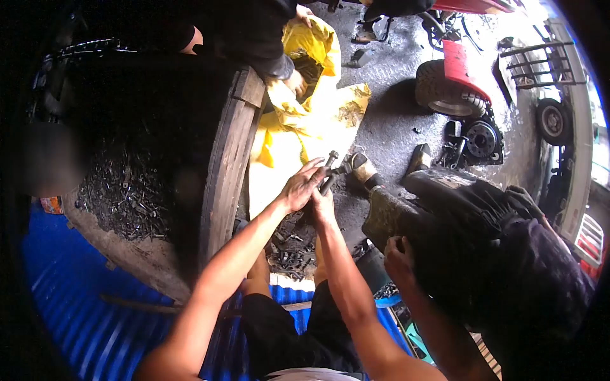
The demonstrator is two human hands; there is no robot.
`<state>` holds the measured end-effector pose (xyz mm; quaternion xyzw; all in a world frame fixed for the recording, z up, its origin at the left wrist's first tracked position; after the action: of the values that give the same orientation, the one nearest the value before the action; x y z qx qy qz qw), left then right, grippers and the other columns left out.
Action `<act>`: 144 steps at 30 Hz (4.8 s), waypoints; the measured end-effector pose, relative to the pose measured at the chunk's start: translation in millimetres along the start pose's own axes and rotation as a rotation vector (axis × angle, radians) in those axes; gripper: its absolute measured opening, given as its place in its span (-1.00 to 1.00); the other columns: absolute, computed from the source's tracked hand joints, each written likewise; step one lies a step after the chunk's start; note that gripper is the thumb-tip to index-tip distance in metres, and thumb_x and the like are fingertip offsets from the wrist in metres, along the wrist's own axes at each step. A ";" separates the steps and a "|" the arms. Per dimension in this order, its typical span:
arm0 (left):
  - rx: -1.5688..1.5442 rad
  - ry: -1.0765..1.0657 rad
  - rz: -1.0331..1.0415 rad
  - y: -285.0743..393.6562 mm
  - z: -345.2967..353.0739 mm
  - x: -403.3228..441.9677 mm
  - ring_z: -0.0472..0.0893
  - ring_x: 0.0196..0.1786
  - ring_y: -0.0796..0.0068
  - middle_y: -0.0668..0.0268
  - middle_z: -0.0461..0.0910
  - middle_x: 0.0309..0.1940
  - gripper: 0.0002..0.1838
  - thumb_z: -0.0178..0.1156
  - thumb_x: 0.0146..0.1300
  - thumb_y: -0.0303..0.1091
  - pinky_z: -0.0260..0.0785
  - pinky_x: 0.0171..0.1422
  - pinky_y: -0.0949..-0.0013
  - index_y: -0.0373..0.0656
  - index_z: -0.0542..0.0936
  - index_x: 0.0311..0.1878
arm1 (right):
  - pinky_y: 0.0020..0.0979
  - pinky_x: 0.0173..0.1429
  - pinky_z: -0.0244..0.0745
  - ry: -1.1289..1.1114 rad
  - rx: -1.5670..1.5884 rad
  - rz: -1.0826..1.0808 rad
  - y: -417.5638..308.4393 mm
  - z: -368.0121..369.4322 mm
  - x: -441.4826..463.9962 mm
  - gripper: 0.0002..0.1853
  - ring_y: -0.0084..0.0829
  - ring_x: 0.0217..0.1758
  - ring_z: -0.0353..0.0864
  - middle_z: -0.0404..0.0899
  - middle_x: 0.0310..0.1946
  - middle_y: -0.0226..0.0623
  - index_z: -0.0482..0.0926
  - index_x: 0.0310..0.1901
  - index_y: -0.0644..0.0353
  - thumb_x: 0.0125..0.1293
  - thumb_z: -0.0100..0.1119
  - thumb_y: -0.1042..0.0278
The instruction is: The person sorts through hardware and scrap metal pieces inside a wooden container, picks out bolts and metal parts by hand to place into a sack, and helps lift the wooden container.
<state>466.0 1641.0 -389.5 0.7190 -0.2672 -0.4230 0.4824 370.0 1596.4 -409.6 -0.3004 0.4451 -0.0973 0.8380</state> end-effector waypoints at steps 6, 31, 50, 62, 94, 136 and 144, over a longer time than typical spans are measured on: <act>0.156 -0.006 0.118 32.3 -21.2 30.4 0.25 0.30 0.02 -0.14 0.29 0.20 -0.09 -0.43 0.27 0.35 0.01 0.40 0.22 -0.44 0.51 -0.05 | -0.38 -0.06 0.34 0.161 1.597 0.659 -159.6 -112.7 -147.6 -0.80 -0.32 -0.15 0.43 0.46 -0.28 -0.22 0.48 -0.26 0.07 0.22 0.09 0.15; 0.819 0.848 -0.549 -108.0 -171.6 -48.0 0.50 0.04 0.00 -0.02 0.45 0.07 -0.25 0.19 -0.07 0.24 0.40 0.08 0.10 -0.20 0.50 0.05 | -0.45 -0.78 0.13 -0.094 -0.934 0.355 -89.4 61.5 238.2 -0.76 -0.53 -0.80 0.29 0.35 -0.75 -0.40 0.39 -0.64 0.16 0.13 0.06 0.30; 0.639 0.685 -0.726 -123.0 -170.1 -48.4 0.29 0.29 0.19 0.10 0.31 0.23 -0.17 0.03 -0.01 0.37 -0.08 0.42 -0.01 -0.07 0.39 0.20 | -0.47 -0.51 0.54 0.056 -0.802 0.263 -77.1 82.5 386.8 -0.73 -0.49 -0.64 0.46 0.42 -0.61 -0.39 0.48 -0.49 0.17 0.11 0.27 0.16; 0.573 0.661 -0.760 -118.5 -170.9 -48.7 0.25 0.32 0.20 0.14 0.27 0.27 -0.16 0.05 -0.03 0.38 0.04 0.39 0.09 -0.04 0.38 0.21 | -0.30 -0.65 0.36 0.042 -1.071 0.310 -84.8 82.3 386.0 -0.50 -0.37 -0.52 0.60 0.60 -0.33 -0.19 0.43 -0.01 0.20 0.27 0.00 -0.10; 0.403 0.673 -0.679 -122.8 -172.0 -47.0 0.27 0.29 0.08 0.01 0.21 0.28 -0.16 0.18 -0.05 0.26 0.15 0.34 0.12 -0.10 0.34 0.23 | -0.38 -0.24 0.49 0.009 -1.761 -0.402 -31.4 3.7 365.9 -0.69 -0.40 -0.26 0.51 0.50 -0.49 -0.31 0.54 -0.10 0.15 0.13 0.05 0.26; -0.112 1.264 -1.275 -621.9 -336.3 -430.3 0.08 0.36 -0.08 -0.01 0.16 0.30 -0.20 0.26 -0.01 0.18 0.13 0.30 -0.08 0.06 0.30 0.28 | -0.09 0.01 0.43 0.214 -2.001 -0.746 38.6 191.6 216.7 -0.45 -0.23 -0.01 0.45 0.34 0.07 -0.22 0.28 0.15 0.20 0.30 -0.09 -0.08; 0.224 1.626 -1.088 -623.0 -351.3 -388.7 0.23 0.25 -0.06 -0.01 0.33 0.10 -0.34 0.35 -0.13 0.09 0.12 0.28 -0.11 -0.01 0.49 0.05 | -0.06 0.02 0.42 0.220 -2.064 -0.740 33.9 190.6 217.3 -0.45 -0.22 0.02 0.43 0.31 0.10 -0.22 0.27 0.16 0.19 0.31 -0.09 -0.06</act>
<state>561.3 2357.4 -764.1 0.8574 0.4749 0.0638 0.1878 646.9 1609.4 -498.3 -0.9605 0.2673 0.0501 0.0590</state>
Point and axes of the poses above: each hand's wrist, its own x-axis towards the middle knuckle, its own z-axis out of the palm, y = z × x, the point moved 1 cm from there along x, towards the middle knuckle
